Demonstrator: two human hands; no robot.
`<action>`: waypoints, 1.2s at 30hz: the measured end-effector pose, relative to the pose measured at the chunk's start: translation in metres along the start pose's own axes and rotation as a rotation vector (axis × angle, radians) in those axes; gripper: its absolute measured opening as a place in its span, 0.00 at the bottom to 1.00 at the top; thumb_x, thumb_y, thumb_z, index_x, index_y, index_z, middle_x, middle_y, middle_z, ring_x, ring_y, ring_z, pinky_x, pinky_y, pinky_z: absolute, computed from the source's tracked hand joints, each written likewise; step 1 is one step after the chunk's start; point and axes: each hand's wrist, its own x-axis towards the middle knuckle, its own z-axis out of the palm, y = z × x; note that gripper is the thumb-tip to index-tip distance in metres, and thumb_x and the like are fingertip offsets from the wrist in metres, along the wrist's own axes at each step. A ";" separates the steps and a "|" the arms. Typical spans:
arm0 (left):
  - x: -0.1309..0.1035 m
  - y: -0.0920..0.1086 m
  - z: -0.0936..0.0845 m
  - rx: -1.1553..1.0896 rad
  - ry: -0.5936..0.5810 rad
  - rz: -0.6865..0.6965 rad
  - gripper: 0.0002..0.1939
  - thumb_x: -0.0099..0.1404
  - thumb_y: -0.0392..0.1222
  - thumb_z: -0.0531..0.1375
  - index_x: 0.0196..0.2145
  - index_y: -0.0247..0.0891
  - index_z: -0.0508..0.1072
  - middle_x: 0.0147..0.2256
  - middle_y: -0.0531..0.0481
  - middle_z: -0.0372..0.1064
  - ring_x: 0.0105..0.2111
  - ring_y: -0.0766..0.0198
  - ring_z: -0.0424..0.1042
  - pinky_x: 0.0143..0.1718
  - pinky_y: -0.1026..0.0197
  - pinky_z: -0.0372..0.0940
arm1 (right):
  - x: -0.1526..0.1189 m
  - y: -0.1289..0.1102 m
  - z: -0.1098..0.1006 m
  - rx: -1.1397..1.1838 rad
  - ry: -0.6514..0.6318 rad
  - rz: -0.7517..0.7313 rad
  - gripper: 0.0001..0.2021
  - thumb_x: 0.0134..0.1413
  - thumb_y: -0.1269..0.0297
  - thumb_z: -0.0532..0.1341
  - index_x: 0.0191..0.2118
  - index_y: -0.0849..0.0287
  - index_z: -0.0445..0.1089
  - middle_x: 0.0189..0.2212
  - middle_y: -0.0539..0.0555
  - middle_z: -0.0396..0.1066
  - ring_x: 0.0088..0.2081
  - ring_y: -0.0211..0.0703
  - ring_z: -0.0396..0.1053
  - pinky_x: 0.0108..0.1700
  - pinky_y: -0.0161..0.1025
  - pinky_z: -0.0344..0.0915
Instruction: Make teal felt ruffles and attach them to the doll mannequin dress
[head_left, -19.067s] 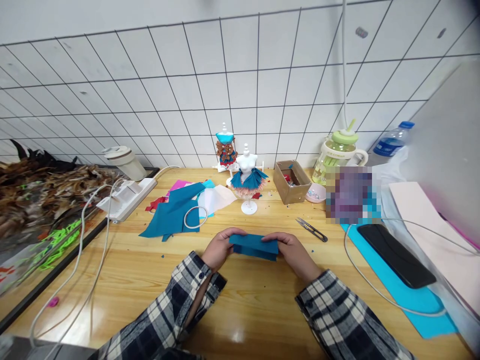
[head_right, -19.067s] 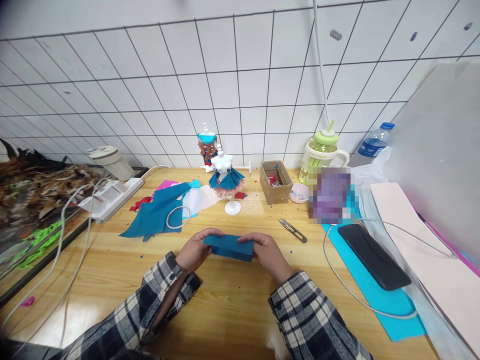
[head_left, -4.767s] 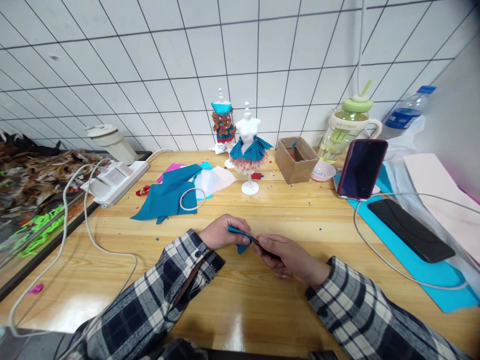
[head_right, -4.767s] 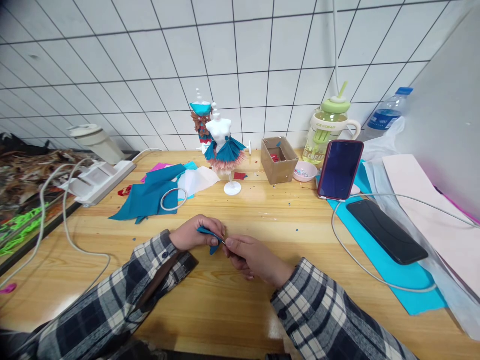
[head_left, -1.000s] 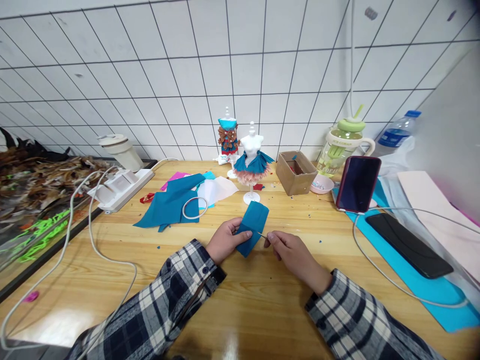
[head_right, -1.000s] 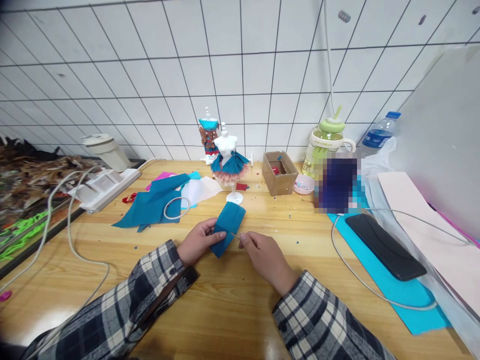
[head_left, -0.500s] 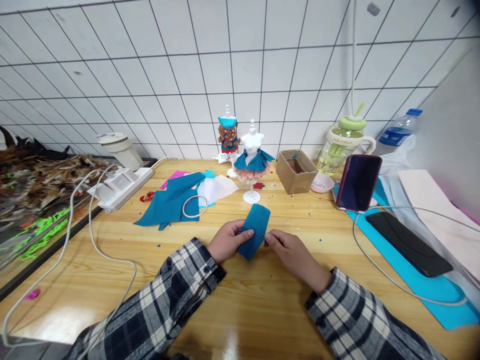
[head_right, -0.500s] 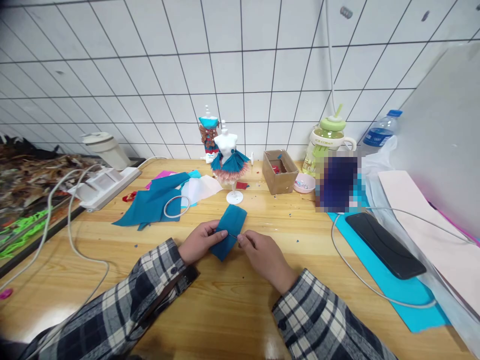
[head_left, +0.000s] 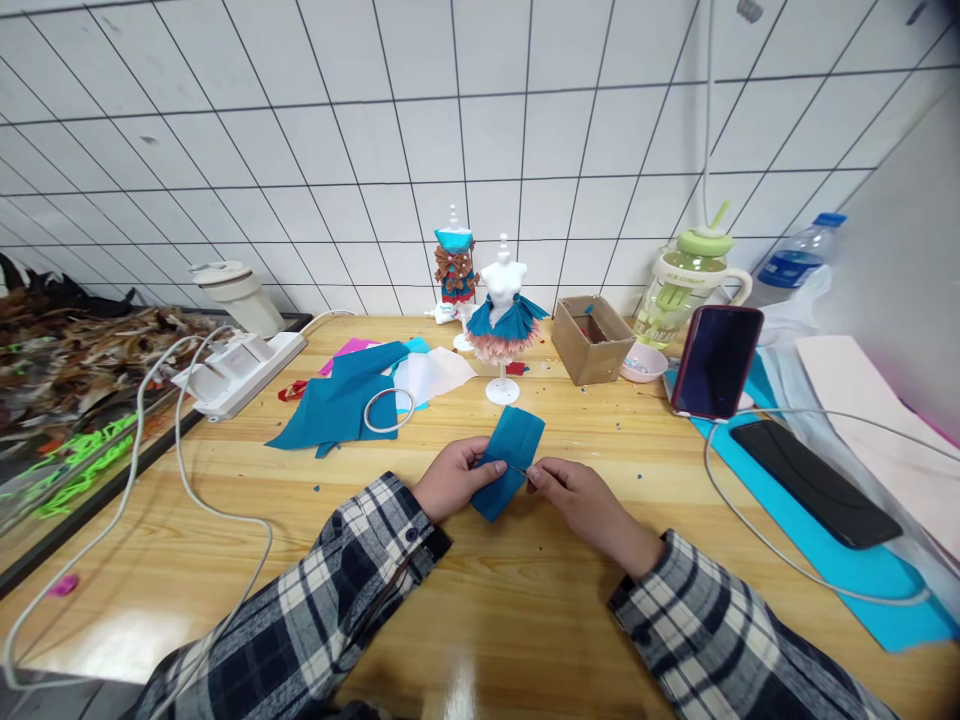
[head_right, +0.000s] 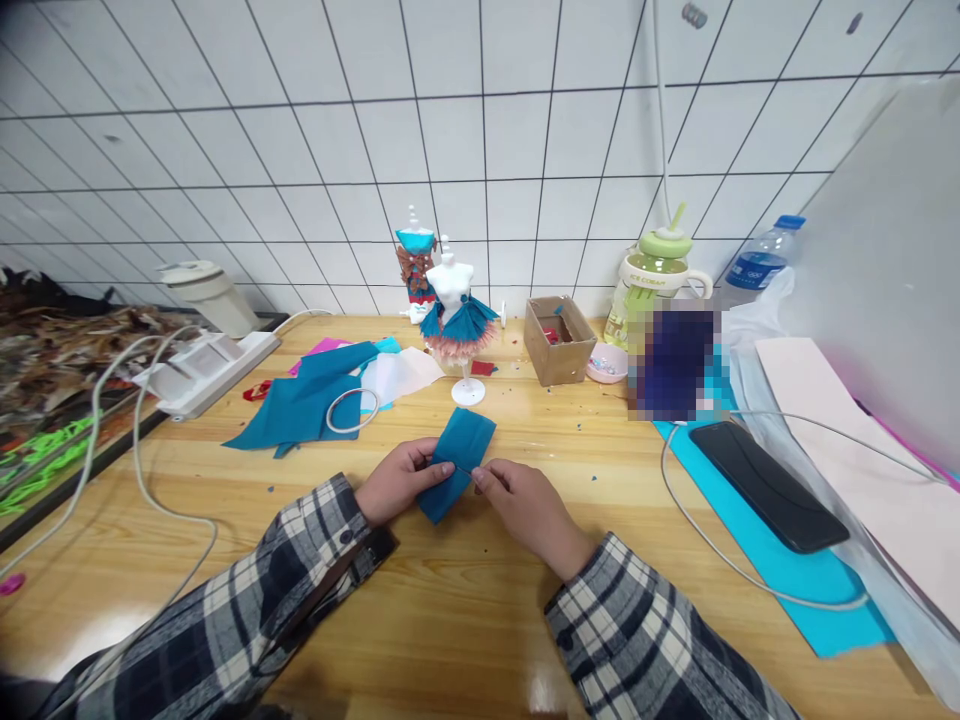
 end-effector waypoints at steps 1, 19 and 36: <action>0.000 0.001 0.000 0.015 -0.008 0.004 0.19 0.55 0.49 0.66 0.39 0.32 0.76 0.36 0.46 0.75 0.34 0.59 0.72 0.37 0.61 0.64 | 0.000 0.000 0.000 -0.002 -0.002 0.000 0.20 0.61 0.48 0.50 0.31 0.57 0.71 0.30 0.51 0.74 0.34 0.43 0.69 0.37 0.38 0.61; 0.000 -0.001 -0.001 0.129 -0.019 0.035 0.19 0.54 0.49 0.66 0.38 0.32 0.75 0.35 0.46 0.75 0.34 0.59 0.71 0.36 0.60 0.65 | 0.001 0.000 -0.004 -0.085 -0.021 -0.026 0.19 0.61 0.52 0.51 0.27 0.56 0.71 0.25 0.50 0.72 0.29 0.42 0.67 0.32 0.37 0.58; 0.001 -0.006 -0.001 0.158 -0.052 0.087 0.15 0.57 0.44 0.65 0.39 0.32 0.75 0.38 0.46 0.75 0.38 0.58 0.72 0.41 0.59 0.66 | -0.001 -0.003 -0.003 -0.071 -0.026 -0.009 0.21 0.62 0.49 0.49 0.30 0.57 0.70 0.25 0.50 0.70 0.29 0.41 0.66 0.31 0.36 0.56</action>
